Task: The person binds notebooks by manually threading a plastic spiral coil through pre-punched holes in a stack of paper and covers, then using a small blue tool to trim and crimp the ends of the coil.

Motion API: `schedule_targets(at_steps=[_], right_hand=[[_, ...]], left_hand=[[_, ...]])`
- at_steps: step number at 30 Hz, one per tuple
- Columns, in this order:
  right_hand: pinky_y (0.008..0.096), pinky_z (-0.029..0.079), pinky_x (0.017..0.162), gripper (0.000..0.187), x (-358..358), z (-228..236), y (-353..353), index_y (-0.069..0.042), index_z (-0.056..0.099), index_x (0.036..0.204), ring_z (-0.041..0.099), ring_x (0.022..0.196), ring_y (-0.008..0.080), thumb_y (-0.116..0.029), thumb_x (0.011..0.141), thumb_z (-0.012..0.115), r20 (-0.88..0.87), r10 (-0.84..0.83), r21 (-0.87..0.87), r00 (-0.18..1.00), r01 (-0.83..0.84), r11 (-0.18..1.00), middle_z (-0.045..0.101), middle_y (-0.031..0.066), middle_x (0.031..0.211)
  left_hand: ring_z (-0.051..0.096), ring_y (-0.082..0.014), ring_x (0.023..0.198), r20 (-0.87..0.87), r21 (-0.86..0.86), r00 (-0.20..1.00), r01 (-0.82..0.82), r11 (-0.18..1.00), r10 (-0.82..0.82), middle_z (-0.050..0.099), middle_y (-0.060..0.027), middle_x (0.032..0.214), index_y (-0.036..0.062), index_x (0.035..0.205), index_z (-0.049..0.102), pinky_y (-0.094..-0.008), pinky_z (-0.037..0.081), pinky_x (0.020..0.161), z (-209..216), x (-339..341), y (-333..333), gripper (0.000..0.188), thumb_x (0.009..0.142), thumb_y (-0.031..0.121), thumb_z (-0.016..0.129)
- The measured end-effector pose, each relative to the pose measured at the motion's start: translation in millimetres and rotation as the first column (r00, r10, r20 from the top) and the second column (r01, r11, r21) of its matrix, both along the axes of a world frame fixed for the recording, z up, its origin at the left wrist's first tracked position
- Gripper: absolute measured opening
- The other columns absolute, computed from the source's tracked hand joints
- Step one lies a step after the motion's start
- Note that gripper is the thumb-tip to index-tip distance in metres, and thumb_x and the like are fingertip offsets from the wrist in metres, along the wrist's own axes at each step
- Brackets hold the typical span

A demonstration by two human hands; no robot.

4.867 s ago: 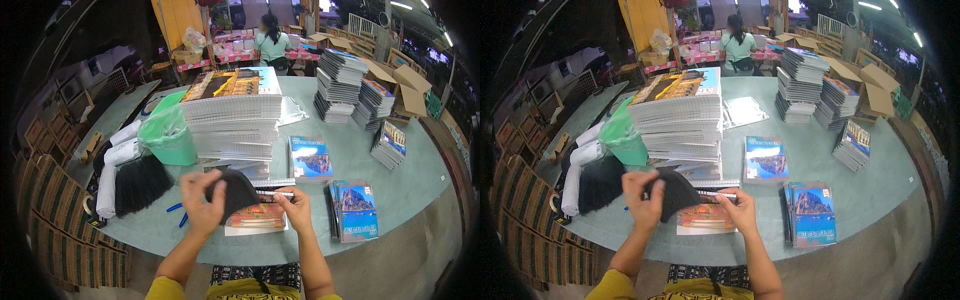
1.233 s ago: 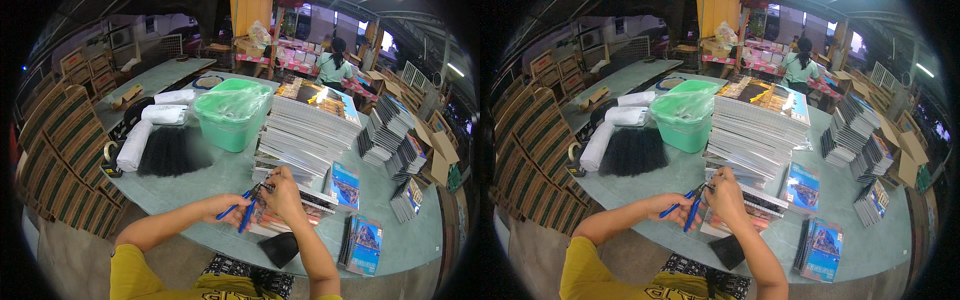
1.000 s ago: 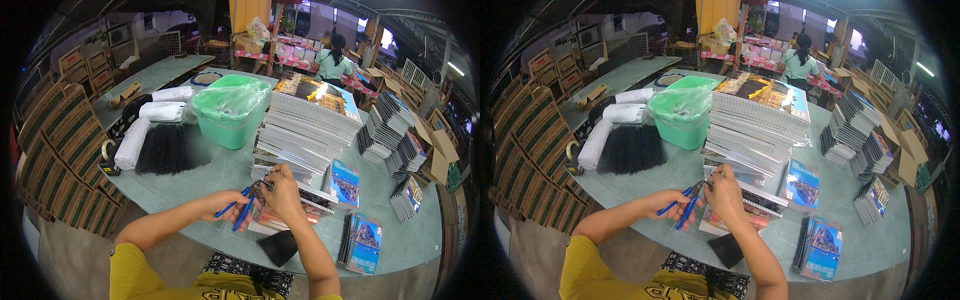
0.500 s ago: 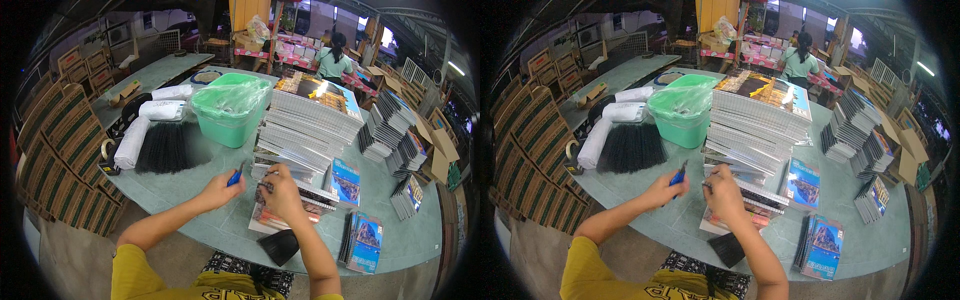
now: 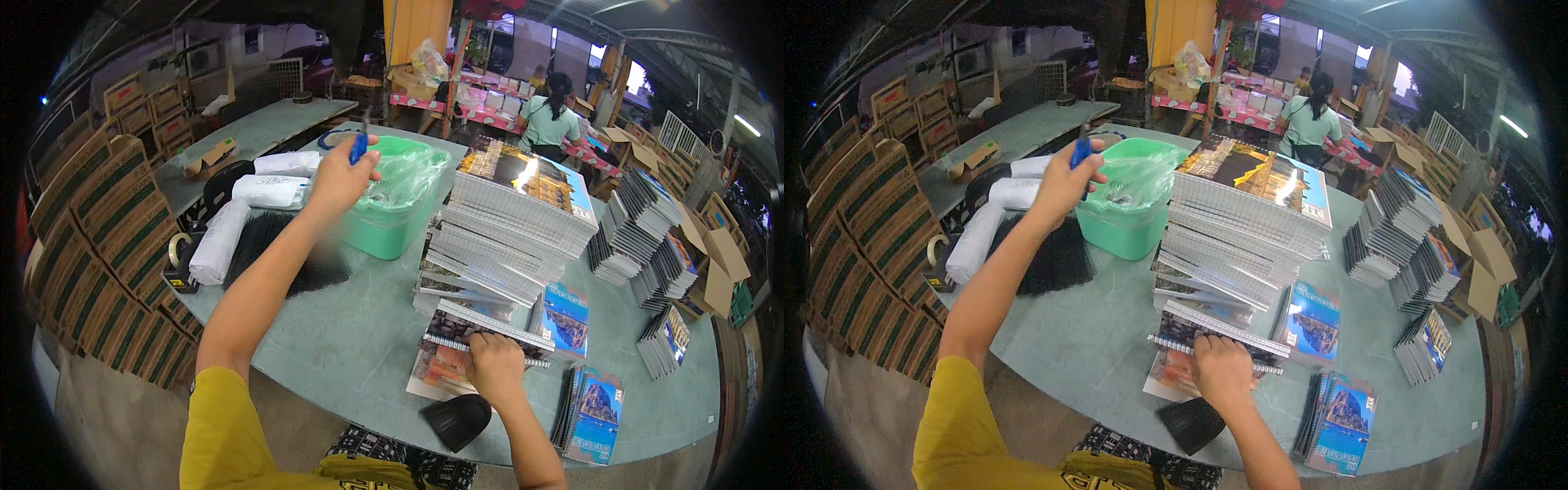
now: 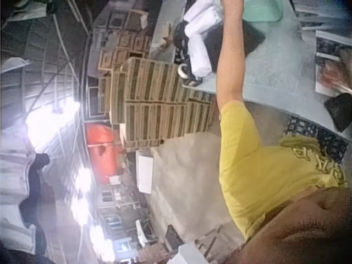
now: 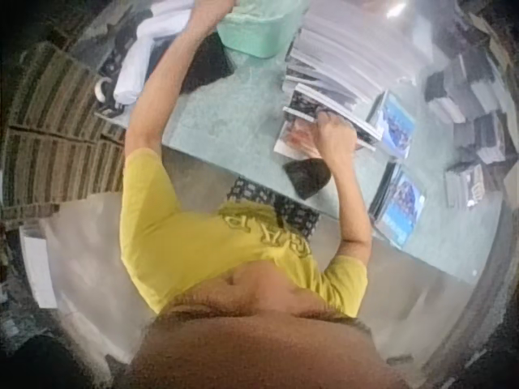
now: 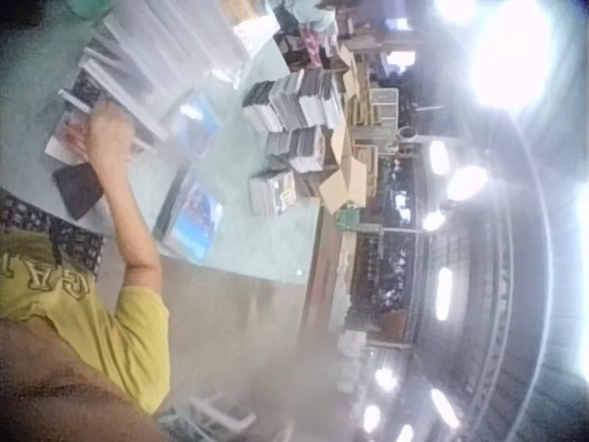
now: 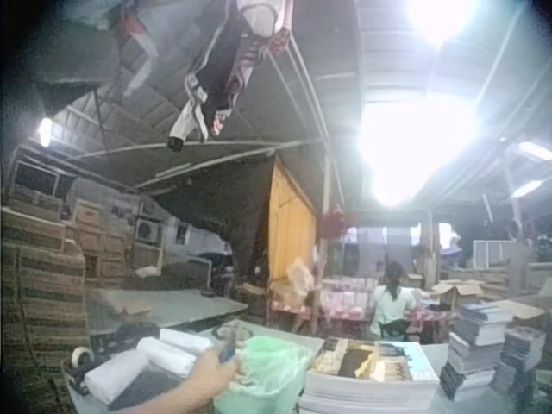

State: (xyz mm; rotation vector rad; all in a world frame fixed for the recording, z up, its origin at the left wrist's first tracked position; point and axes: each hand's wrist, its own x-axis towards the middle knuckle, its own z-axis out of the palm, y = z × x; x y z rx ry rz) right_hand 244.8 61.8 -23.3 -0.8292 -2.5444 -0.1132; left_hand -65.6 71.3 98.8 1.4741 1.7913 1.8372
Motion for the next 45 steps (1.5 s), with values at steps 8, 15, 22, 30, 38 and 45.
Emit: schedule_targets(at_steps=[8,15,22,30,38,45], right_hand=[[0.0384,0.048,0.061,0.019,-9,0,-5,-0.005,0.057,0.09,0.062,0.068,0.0255,-0.01,0.072,0.059,-0.099,0.033,0.049,0.995,-0.028,0.998,0.061,0.0105,0.071],[0.038,0.046,0.06,0.02,141,65,4,0.0,0.057,0.094,0.06,0.068,0.0303,-0.006,0.076,0.063,-0.551,-0.418,-0.358,0.722,0.248,0.9,0.062,0.0159,0.076],[0.029,0.045,0.073,0.024,238,81,-43,-0.003,0.065,0.093,0.059,0.089,0.0261,0.007,0.072,0.058,-0.364,-0.521,0.046,0.772,0.573,0.818,0.061,0.0126,0.096],[0.028,0.047,0.069,0.013,368,-87,-56,0.002,0.064,0.088,0.059,0.078,0.0152,-0.008,0.082,0.06,-0.3,-0.938,-0.794,0.172,0.501,0.345,0.064,0.0098,0.091],[0.0285,0.046,0.066,0.017,369,-129,-36,0.001,0.064,0.088,0.056,0.071,0.0139,-0.013,0.079,0.067,-0.484,-0.873,-0.593,0.06,0.711,0.378,0.064,0.0069,0.08],[0.0408,0.041,0.087,0.025,270,-49,-9,-0.003,0.061,0.099,0.052,0.1,0.0328,-0.007,0.074,0.066,-0.468,-0.753,-0.081,0.463,0.826,0.558,0.056,0.0167,0.108]], left_hand=[[0.059,-0.0365,0.077,-0.49,-0.328,0.869,-0.121,0.937,-0.06,0.061,-0.0183,0.083,0.0014,0.104,0.057,-0.042,0.046,0.069,-187,-12,-50,0.039,0.074,0.023,0.069],[0.046,-0.0351,0.1,-0.681,-0.386,0.729,-0.287,0.877,-0.062,0.051,-0.017,0.103,0.002,0.104,0.058,-0.0446,0.038,0.085,-277,-8,-69,0.042,0.077,0.033,0.068],[0.052,-0.0325,0.096,-0.655,-0.183,0.73,-0.401,0.897,0.193,0.056,-0.0157,0.099,0.0018,0.098,0.06,-0.0394,0.04,0.087,-231,-101,-70,0.023,0.082,0.018,0.062],[0.056,-0.0401,0.093,-0.77,-0.265,0.485,-0.835,0.483,0.416,0.057,-0.0225,0.103,-0.0017,0.1,0.055,-0.0453,0.045,0.078,-262,-218,-107,0.034,0.081,0.025,0.066],[0.058,-0.0437,0.093,-0.739,-0.484,0.632,-0.738,0.469,0.232,0.059,-0.0266,0.096,-0.0052,0.09,0.055,-0.0465,0.047,0.077,-259,-222,-84,0.032,0.081,0.024,0.063],[0.055,-0.0424,0.088,-0.725,-0.127,0.456,-0.825,0.551,0.515,0.055,-0.0253,0.094,-0.0025,0.096,0.057,-0.0479,0.044,0.075,-207,-203,-102,0.03,0.092,0.025,0.045]])
